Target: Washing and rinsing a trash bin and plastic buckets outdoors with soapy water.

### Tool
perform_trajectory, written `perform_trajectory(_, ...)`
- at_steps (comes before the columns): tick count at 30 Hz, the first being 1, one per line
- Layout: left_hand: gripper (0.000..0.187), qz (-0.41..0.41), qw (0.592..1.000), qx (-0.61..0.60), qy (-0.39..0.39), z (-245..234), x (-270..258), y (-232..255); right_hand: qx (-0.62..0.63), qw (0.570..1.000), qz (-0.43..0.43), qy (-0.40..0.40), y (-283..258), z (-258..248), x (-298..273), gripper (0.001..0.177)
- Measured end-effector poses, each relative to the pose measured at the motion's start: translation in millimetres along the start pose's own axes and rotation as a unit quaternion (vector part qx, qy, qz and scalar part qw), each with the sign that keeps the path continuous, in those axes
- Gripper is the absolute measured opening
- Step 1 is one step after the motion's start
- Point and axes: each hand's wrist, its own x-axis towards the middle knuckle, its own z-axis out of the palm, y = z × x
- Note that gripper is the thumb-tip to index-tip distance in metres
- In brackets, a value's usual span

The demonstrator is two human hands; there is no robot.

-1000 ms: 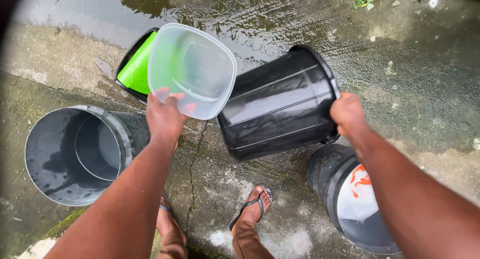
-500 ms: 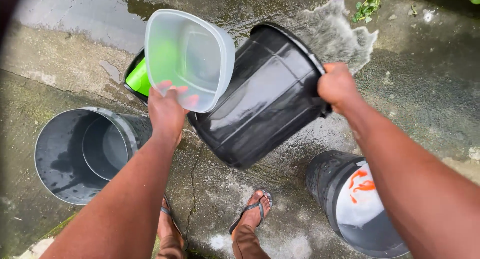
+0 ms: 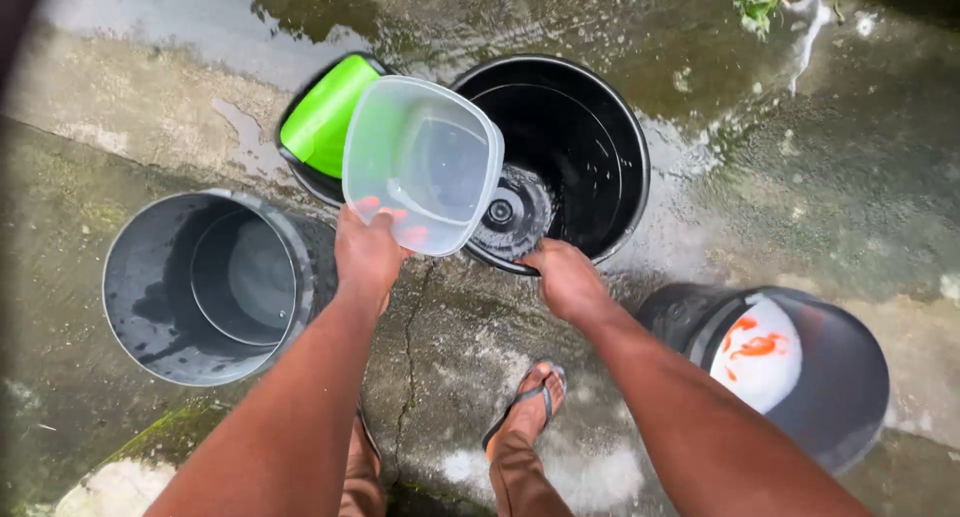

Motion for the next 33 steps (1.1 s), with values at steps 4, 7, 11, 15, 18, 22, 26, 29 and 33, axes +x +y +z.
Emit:
perform_trajectory(4,0.036,0.003,0.999,0.038,-0.007,-31,-9,-7,-0.042,0.997,0.031,-0.062,-8,16,-7,0.049)
perform_trajectory(7,0.036,-0.021,0.995,0.098,-0.016,-48,-18,5,-0.029,0.975,0.141,-0.171,-11,21,1,0.052)
perform_trajectory(11,0.037,-0.006,0.977,0.212,-0.019,-82,-3,7,0.431,0.859,0.270,0.059,-53,11,48,0.042)
perform_trajectory(15,0.038,0.114,0.931,0.347,-0.023,-117,31,-17,0.580,0.780,0.234,-0.020,-130,-22,92,0.055)
perform_trajectory(18,0.040,0.044,0.950,0.306,-0.038,-144,15,46,0.536,0.803,0.254,-0.065,-166,-29,122,0.056)
perform_trajectory(22,0.044,-0.044,0.976,0.206,-0.048,-208,21,61,0.477,0.842,0.205,-0.145,-221,-13,152,0.061)
perform_trajectory(26,0.051,0.042,0.971,0.233,0.022,-290,52,20,0.437,0.865,0.171,-0.176,-277,36,174,0.075)
perform_trajectory(29,0.057,0.071,0.949,0.299,0.063,-333,53,5,0.272,0.947,0.096,-0.142,-305,91,183,0.088)
perform_trajectory(33,0.064,0.049,0.945,0.321,0.033,-364,55,-6,0.013,0.994,0.021,-0.104,-335,148,191,0.102)
